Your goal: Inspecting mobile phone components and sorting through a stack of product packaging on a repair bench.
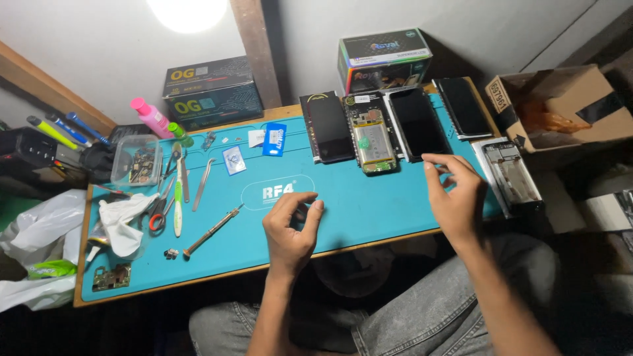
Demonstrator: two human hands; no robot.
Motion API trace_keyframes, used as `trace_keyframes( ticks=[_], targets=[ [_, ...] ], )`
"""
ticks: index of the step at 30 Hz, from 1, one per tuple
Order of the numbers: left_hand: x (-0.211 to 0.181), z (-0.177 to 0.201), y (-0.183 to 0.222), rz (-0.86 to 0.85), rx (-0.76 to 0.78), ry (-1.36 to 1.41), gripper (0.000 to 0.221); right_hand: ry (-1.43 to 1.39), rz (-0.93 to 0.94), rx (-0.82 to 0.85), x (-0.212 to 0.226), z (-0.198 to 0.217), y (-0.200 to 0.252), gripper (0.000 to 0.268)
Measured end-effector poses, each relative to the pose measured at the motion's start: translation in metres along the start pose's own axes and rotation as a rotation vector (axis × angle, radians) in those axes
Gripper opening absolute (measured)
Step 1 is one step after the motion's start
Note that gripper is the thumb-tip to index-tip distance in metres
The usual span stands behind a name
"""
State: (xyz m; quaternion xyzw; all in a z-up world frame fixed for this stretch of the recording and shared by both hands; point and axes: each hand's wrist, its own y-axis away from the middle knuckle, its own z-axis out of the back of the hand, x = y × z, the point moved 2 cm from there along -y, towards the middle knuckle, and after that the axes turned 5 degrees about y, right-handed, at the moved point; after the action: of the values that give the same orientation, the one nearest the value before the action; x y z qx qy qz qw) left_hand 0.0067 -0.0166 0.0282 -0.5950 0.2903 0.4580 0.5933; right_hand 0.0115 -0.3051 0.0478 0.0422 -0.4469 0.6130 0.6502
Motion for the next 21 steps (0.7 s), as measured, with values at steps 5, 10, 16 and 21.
trace_keyframes(
  ticks=[5,10,16,21],
  targets=[
    [-0.013,-0.008,0.005,-0.013,0.066,-0.118,0.012,-0.111,-0.140,-0.106,-0.034,0.067,0.012,0.013],
    [-0.018,-0.069,0.018,-0.045,0.199,-0.210,0.018,-0.115,-0.271,-0.334,-0.105,0.175,0.028,0.014],
    [-0.011,-0.160,0.038,0.141,0.460,-0.305,0.013,0.336,-0.362,-0.579,-0.217,0.323,0.078,0.014],
    [0.108,-0.186,0.052,0.020,0.429,-0.308,0.018,0.535,-0.573,-0.536,-0.371,0.418,0.138,0.057]
  ],
)
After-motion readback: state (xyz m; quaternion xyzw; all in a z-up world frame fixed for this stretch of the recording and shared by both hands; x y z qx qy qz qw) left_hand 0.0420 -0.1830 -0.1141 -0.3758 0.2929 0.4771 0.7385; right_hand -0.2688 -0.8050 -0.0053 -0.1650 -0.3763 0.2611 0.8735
